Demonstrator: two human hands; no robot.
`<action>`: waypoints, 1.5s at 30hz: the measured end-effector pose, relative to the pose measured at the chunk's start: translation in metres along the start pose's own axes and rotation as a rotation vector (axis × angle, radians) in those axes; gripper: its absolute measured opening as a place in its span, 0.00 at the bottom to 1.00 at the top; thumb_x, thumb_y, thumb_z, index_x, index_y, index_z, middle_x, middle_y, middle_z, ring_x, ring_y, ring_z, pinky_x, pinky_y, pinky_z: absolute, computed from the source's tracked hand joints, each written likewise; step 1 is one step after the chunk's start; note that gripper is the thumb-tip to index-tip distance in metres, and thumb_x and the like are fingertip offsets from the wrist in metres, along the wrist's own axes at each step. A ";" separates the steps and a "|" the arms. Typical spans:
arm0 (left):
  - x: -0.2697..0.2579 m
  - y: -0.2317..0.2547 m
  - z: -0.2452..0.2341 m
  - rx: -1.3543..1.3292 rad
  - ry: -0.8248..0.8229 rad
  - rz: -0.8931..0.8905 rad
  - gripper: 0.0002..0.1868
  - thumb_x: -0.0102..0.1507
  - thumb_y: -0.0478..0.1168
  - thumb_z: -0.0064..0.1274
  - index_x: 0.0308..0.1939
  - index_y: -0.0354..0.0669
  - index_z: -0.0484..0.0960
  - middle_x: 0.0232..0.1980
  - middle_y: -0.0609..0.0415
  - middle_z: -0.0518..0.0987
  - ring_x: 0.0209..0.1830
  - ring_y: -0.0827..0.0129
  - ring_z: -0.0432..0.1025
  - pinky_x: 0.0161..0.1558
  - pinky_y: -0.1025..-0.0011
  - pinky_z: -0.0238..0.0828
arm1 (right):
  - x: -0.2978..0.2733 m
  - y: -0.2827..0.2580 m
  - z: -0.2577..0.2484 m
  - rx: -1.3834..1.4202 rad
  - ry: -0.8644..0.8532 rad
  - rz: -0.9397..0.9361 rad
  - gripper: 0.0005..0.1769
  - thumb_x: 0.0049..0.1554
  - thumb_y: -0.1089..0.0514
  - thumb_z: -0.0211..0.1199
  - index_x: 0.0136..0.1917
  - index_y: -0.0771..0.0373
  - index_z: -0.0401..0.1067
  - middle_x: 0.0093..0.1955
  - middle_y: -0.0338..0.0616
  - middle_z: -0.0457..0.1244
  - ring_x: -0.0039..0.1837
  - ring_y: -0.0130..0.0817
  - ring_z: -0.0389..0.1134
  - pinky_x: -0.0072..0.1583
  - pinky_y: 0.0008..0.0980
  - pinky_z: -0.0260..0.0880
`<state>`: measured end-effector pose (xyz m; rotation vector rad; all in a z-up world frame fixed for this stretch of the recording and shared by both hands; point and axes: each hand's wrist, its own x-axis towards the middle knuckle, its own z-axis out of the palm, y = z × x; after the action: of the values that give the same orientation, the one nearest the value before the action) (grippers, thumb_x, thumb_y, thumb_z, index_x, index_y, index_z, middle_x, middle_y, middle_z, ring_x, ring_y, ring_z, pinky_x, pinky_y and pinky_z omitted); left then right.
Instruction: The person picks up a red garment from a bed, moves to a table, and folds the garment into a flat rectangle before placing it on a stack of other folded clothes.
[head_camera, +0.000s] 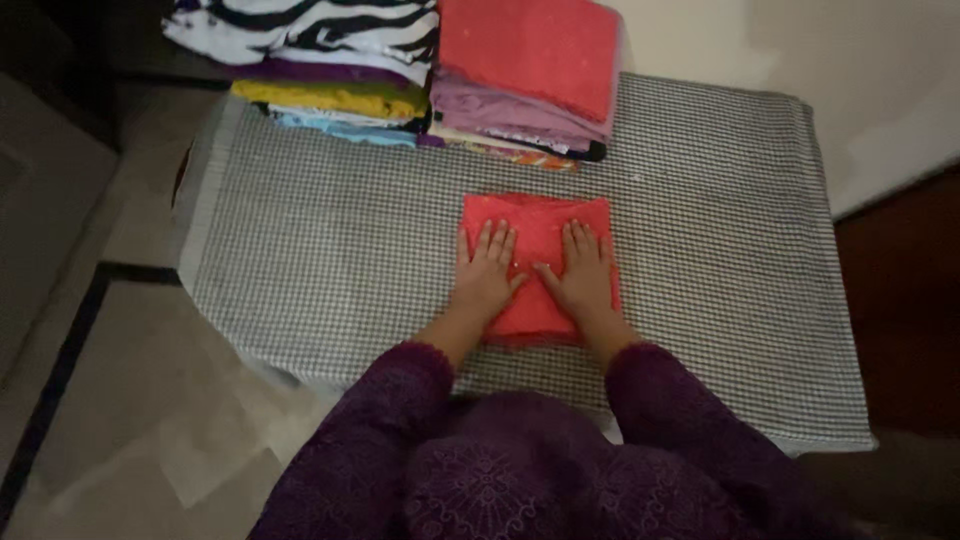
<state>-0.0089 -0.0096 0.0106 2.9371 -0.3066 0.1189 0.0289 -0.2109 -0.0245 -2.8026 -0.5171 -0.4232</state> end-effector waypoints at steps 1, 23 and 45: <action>0.000 0.006 0.000 0.026 -0.047 -0.063 0.46 0.66 0.64 0.42 0.80 0.45 0.50 0.84 0.53 0.47 0.84 0.58 0.39 0.78 0.39 0.25 | 0.001 0.002 0.000 0.004 -0.005 -0.016 0.52 0.58 0.29 0.58 0.79 0.70 0.55 0.82 0.57 0.50 0.84 0.52 0.46 0.80 0.57 0.33; -0.033 0.030 0.007 0.070 -0.015 -0.254 0.40 0.69 0.61 0.35 0.81 0.51 0.49 0.85 0.59 0.45 0.85 0.64 0.36 0.78 0.43 0.26 | -0.031 0.007 -0.022 0.040 -0.024 -0.026 0.47 0.59 0.32 0.57 0.78 0.65 0.58 0.82 0.55 0.50 0.84 0.50 0.44 0.80 0.57 0.36; -0.031 0.024 0.008 0.016 -0.040 -0.196 0.41 0.68 0.59 0.35 0.82 0.48 0.47 0.85 0.56 0.42 0.85 0.61 0.33 0.78 0.41 0.23 | -0.026 0.012 -0.008 0.014 -0.011 -0.007 0.46 0.59 0.33 0.59 0.78 0.66 0.58 0.80 0.56 0.51 0.81 0.50 0.47 0.77 0.56 0.37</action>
<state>-0.0440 -0.0281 0.0042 2.9678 -0.0230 0.0358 0.0083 -0.2326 -0.0278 -2.7917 -0.5310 -0.4045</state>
